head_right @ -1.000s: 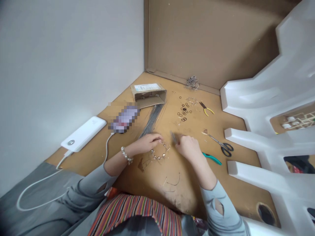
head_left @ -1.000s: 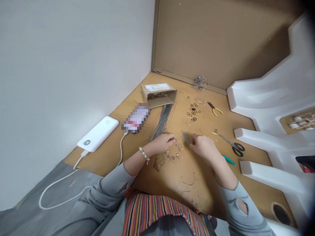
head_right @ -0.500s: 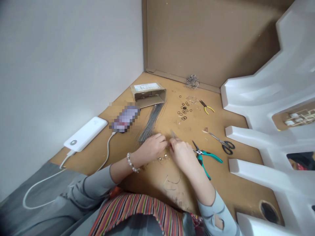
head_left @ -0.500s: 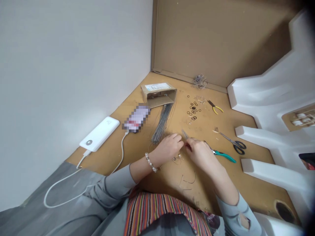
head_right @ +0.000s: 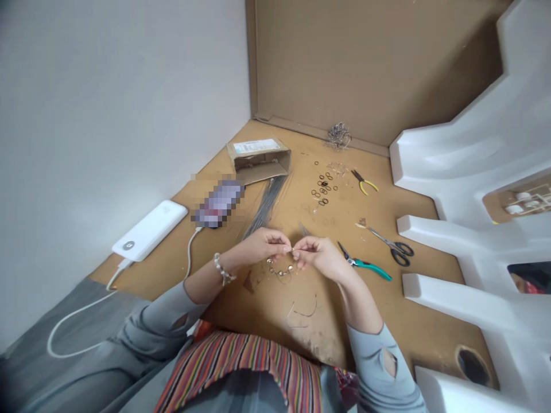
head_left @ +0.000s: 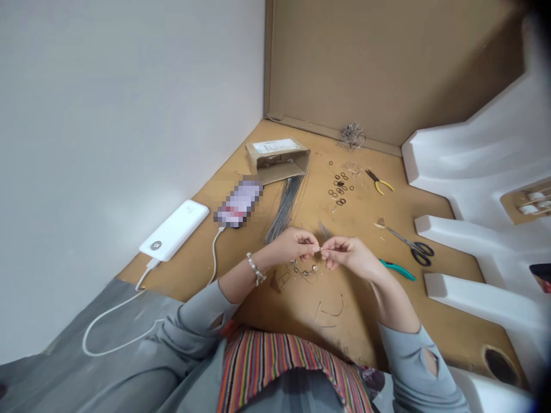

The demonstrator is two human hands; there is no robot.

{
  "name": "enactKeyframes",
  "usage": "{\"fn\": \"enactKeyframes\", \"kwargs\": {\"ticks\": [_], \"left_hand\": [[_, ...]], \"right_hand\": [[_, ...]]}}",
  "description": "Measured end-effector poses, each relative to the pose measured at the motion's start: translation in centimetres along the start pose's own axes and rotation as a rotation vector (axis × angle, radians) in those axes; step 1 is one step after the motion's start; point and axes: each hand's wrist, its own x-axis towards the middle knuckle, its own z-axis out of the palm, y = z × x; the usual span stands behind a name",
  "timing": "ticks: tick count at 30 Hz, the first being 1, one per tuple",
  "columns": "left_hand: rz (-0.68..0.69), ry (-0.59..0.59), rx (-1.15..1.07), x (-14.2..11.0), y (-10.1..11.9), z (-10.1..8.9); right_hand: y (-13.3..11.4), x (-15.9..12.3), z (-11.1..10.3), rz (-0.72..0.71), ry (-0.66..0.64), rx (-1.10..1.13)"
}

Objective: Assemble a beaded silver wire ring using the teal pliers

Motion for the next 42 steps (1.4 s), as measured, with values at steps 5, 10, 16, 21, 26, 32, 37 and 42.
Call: {"fn": "enactKeyframes", "kwargs": {"ticks": [5,10,16,21,26,32,37,42], "left_hand": [[-0.023,-0.017,-0.181,0.0,0.2,-0.2],[-0.019,-0.016,-0.232,0.0,0.5,-0.2],[-0.059,-0.03,-0.185,0.1,0.2,-0.5],[-0.084,-0.063,-0.05,0.3,-0.4,-0.6],[-0.036,-0.07,-0.12,0.4,-0.7,-0.1],[0.015,-0.05,-0.217,0.4,-0.3,0.1],[0.008,-0.049,-0.268,0.2,0.1,-0.1],[-0.031,-0.035,-0.158,0.4,-0.6,0.0]], "right_hand": [[0.2,-0.1,0.2,-0.007,0.009,0.186],[0.7,-0.1,0.7,-0.034,0.024,0.275],[0.8,-0.3,0.6,-0.027,0.007,0.267],[0.8,-0.3,0.4,-0.047,0.045,0.199],[1.0,-0.3,0.4,-0.105,0.079,0.156],[0.8,-0.5,0.3,-0.09,0.042,0.203],[0.7,-0.4,0.7,-0.087,0.089,0.235],[0.8,-0.1,1.2,-0.054,0.139,0.142]]}}
